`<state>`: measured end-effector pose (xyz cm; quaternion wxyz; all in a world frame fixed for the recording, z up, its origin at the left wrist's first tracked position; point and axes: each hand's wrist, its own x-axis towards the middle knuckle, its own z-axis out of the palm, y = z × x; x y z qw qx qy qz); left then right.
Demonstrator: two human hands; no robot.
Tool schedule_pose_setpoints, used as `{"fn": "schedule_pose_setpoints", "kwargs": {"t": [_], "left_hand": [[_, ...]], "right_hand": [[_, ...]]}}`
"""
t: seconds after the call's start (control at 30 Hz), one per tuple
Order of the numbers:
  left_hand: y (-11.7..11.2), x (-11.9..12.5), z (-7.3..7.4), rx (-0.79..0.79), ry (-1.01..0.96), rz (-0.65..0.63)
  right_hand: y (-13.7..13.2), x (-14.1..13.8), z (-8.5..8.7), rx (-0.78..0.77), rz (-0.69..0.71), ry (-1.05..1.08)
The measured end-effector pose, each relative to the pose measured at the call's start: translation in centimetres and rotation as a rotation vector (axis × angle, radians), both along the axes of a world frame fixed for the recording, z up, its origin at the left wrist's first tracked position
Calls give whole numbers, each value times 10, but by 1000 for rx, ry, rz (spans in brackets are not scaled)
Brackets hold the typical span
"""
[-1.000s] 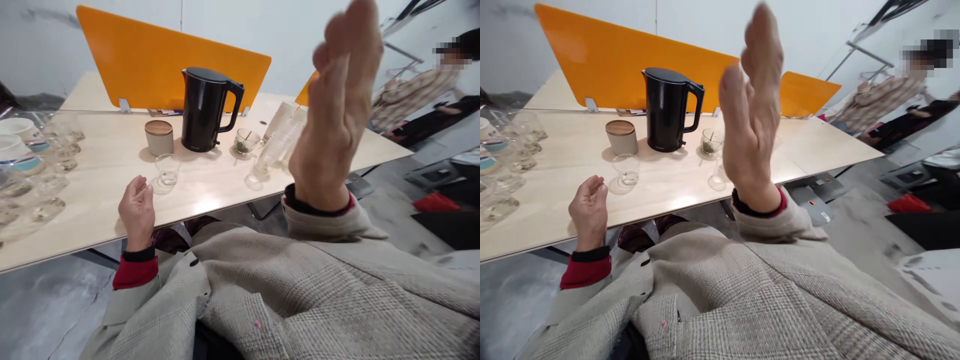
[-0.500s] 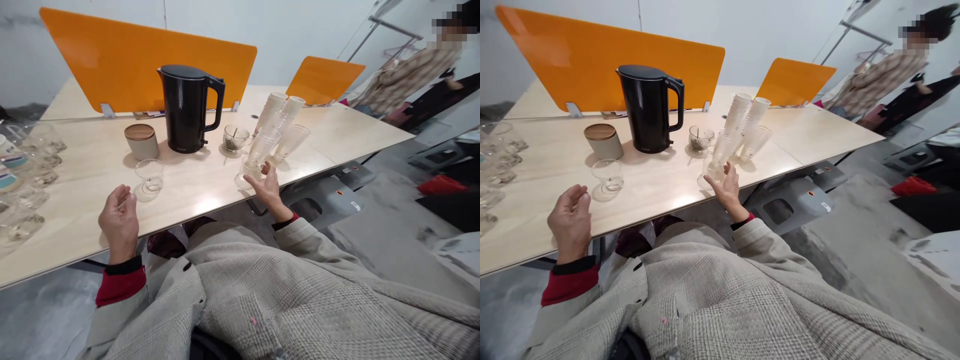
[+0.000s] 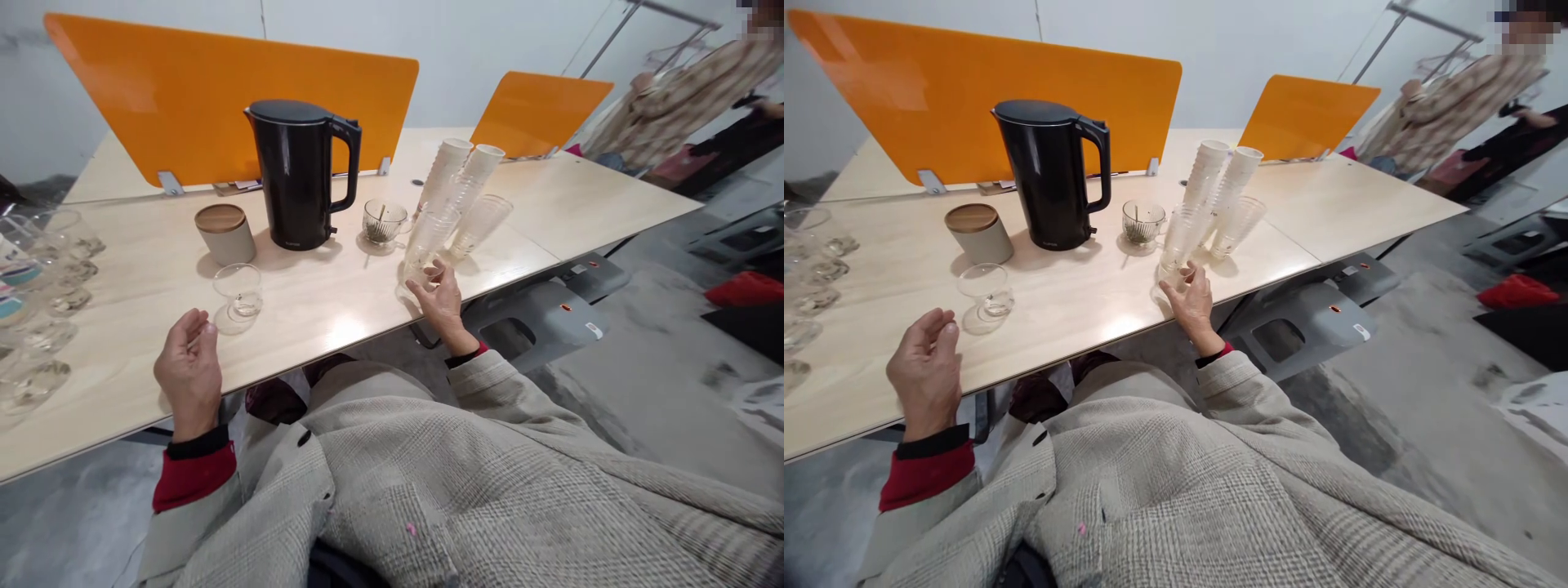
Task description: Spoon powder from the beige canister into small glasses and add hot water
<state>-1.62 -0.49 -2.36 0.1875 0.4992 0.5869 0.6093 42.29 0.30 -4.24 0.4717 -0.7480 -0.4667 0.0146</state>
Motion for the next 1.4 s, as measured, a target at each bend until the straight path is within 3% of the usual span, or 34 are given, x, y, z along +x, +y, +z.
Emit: {"fn": "schedule_pose_setpoints", "kwargs": {"t": [0.17, 0.3, 0.43, 0.57, 0.7, 0.8, 1.0, 1.17, 1.4], "left_hand": [[-2, 2, 5, -18, 25, 11], [-2, 2, 6, -35, 16, 13], [1, -3, 4, -117, 133, -30], [2, -4, 5, -201, 418, -104], [2, 1, 6, -249, 614, -118], [4, 3, 6, -295, 763, -128], [12, -3, 13, -418, 990, -176], [15, -3, 21, -489, 1050, -206], [14, -1, 17, -459, 1066, -205]], "right_hand": [[-11, 1, -2, 44, 22, 13], [-41, -20, 4, 195, 17, -32], [-59, -64, 15, 284, 264, -130], [-26, -102, 27, 105, 531, -213], [31, -141, 45, -134, 723, -300], [53, -176, 55, -308, 834, -384], [44, -213, 57, -532, 840, -502], [42, -212, 56, -566, 861, -555], [46, -213, 49, -542, 865, -564]]}}
